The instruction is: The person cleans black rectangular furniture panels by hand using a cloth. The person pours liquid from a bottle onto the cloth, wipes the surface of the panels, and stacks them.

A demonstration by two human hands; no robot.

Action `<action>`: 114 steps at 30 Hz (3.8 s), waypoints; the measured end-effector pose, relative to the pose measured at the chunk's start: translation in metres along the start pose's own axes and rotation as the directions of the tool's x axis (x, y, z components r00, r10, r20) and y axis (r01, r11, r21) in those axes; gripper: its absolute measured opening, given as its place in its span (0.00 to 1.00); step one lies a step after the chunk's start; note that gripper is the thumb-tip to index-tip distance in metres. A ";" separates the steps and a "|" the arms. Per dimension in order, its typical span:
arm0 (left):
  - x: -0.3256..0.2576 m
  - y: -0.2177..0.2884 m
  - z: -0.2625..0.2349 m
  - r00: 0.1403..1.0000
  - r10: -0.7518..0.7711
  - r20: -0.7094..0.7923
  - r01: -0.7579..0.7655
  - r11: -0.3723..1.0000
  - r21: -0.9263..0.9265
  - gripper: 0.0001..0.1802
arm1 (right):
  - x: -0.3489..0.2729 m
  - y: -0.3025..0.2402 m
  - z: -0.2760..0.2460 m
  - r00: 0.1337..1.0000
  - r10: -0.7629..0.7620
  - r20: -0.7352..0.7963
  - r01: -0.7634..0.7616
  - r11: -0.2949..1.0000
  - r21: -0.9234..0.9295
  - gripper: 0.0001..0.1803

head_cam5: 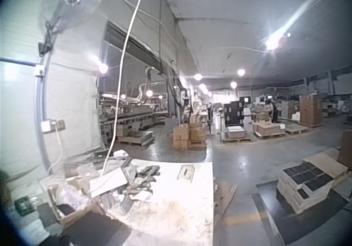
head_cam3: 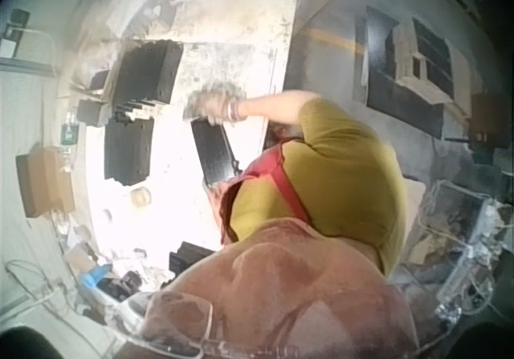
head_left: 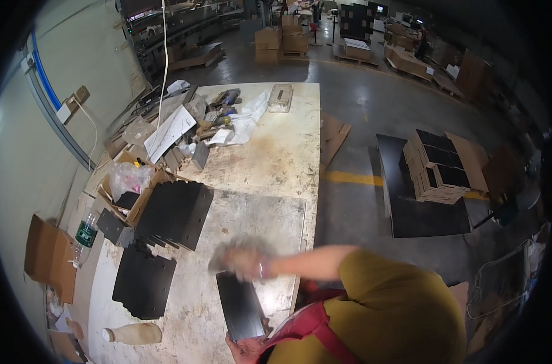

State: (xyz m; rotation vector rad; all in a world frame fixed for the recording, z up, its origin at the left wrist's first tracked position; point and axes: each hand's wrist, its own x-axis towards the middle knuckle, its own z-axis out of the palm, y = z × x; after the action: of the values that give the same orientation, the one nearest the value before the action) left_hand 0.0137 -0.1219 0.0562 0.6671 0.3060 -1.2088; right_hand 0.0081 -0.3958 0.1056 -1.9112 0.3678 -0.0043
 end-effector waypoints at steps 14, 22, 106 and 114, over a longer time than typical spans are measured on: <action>0.017 -0.007 -0.007 0.982 0.016 0.186 -0.038 0.992 0.117 0.40 | 0.090 0.120 -0.026 0.803 -0.585 -0.119 0.375 0.649 -0.662 0.11; 0.014 -0.011 -0.064 0.982 -0.189 -0.025 0.180 0.960 -0.213 0.43 | -0.029 0.007 0.110 0.670 -0.526 0.524 0.725 0.615 -0.310 0.12; -0.232 0.036 -0.054 0.016 0.993 -0.115 0.849 0.047 0.525 0.32 | 0.034 0.158 -0.030 0.926 -0.354 -0.131 0.136 0.637 -0.759 0.24; -0.055 0.097 0.008 0.434 0.901 -0.013 -0.112 0.069 0.991 0.22 | 0.024 0.116 -0.025 0.914 -0.370 -0.166 0.196 0.763 -0.616 0.25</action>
State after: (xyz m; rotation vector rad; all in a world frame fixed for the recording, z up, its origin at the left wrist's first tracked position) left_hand 0.0840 -0.0661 0.1227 2.1198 -0.1707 -0.0553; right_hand -0.0027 -0.4617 0.0045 -2.5899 0.2743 -0.4169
